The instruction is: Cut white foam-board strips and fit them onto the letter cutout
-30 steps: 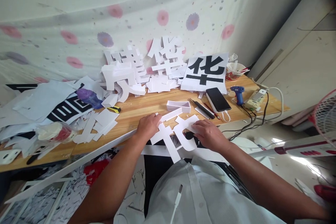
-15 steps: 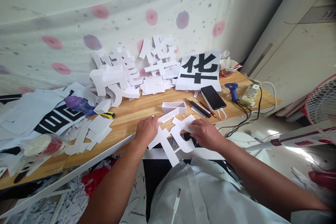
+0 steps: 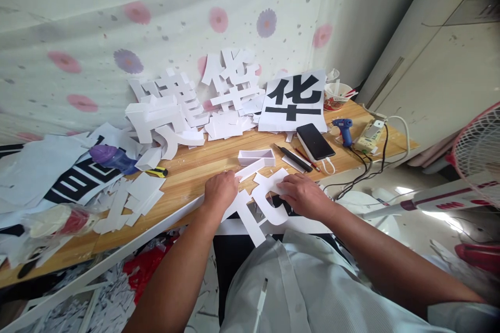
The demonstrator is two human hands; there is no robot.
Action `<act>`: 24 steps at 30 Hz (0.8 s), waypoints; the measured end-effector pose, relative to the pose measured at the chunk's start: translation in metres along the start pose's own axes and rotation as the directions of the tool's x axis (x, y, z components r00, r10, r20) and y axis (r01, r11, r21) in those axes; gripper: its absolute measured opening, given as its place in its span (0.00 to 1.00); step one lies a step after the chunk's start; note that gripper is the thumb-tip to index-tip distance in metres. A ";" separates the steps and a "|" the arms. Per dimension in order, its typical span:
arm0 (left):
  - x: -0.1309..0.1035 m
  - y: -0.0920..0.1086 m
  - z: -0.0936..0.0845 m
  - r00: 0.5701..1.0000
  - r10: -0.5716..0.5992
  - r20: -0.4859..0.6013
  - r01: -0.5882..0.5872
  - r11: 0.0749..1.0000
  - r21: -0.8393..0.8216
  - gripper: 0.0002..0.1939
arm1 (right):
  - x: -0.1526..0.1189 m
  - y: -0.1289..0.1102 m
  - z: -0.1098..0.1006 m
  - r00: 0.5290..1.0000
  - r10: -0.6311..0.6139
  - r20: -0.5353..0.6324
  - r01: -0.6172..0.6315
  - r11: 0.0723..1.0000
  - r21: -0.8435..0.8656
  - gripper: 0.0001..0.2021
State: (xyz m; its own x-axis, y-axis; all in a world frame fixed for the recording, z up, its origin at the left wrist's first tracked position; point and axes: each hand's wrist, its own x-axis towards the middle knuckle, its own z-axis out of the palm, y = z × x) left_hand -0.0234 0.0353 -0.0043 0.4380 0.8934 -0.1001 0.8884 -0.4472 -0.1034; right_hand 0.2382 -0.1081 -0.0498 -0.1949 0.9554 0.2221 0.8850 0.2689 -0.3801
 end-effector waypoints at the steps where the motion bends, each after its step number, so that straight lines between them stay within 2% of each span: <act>1: 0.000 0.000 0.000 1.000 -0.003 -0.008 0.003 1.000 0.006 0.21 | 0.000 0.000 0.000 1.000 -0.004 0.005 0.004 1.000 0.000 0.12; 7: -0.001 0.002 0.003 1.000 -0.010 -0.026 0.011 1.000 0.018 0.22 | 0.003 0.006 0.003 1.000 -0.012 -0.012 0.012 1.000 -0.014 0.13; 12: 0.000 0.002 0.004 0.999 0.007 -0.037 -0.006 1.000 0.019 0.21 | 0.032 0.019 -0.001 0.978 0.011 -0.210 -0.009 1.000 0.010 0.14; 14: 0.000 0.002 0.005 1.000 0.003 -0.030 -0.002 1.000 0.018 0.21 | 0.050 0.023 -0.004 0.966 -0.027 -0.256 0.028 1.000 0.001 0.16; 18: 0.000 0.002 0.006 1.000 -0.004 -0.027 0.005 1.000 0.008 0.21 | 0.082 0.025 -0.008 0.969 -0.050 -0.241 0.035 0.997 -0.068 0.22; 24: 0.001 0.002 0.005 1.000 -0.007 -0.019 0.006 1.000 -0.007 0.20 | 0.111 0.023 -0.010 0.988 -0.072 -0.137 0.049 0.985 -0.166 0.22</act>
State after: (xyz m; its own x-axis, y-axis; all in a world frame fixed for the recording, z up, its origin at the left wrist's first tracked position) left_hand -0.0221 0.0353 -0.0096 0.4347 0.8970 -0.0802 0.8922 -0.4411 -0.0972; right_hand 0.2417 0.0027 -0.0246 -0.1985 0.9075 0.3702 0.9322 0.2915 -0.2145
